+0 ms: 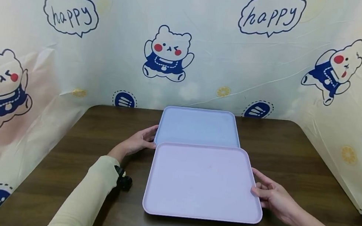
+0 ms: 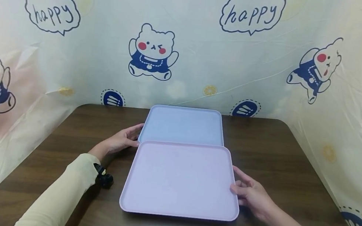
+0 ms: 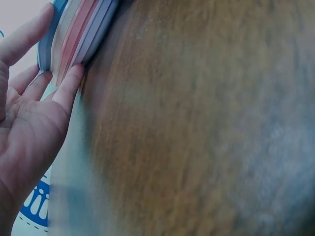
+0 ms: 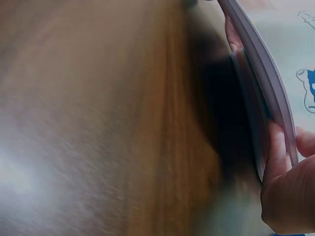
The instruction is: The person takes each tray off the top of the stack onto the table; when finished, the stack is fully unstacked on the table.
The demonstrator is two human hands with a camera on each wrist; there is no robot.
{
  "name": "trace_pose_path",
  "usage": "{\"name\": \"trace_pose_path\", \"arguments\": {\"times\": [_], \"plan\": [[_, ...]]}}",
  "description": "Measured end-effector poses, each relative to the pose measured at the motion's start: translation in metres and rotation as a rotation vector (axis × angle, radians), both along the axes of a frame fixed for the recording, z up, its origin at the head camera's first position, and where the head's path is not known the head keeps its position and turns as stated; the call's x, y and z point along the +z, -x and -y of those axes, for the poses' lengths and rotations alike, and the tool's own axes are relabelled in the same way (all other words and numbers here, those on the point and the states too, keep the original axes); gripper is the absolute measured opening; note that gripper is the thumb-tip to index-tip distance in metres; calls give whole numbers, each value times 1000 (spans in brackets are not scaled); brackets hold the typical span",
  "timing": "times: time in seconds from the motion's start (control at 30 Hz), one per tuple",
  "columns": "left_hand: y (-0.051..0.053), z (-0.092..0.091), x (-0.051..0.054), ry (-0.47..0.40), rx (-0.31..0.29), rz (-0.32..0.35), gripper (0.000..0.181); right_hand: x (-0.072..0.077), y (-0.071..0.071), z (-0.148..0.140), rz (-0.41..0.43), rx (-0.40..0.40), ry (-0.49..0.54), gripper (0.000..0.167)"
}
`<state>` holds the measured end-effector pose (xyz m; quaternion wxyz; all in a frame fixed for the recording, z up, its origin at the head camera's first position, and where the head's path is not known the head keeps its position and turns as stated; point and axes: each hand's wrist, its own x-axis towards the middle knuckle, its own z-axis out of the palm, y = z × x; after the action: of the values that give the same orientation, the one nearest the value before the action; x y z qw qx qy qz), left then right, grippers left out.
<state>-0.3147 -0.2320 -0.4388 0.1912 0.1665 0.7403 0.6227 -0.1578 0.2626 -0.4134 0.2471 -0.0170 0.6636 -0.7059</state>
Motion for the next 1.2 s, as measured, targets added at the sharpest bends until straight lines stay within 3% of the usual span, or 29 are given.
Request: {"name": "trace_pose_path", "arguments": {"times": [0.5,0.87,1.2], "plan": [[2,-1,-1,27,23,-3,88,-15,-20,6,32,-21,10,80],[-1,-4,1,43,50,12,91,-25,-24,11,46,-35,13,82],[-3,-3,2,65,59,5,93,-23,-24,17,67,-50,-16,82]]}}
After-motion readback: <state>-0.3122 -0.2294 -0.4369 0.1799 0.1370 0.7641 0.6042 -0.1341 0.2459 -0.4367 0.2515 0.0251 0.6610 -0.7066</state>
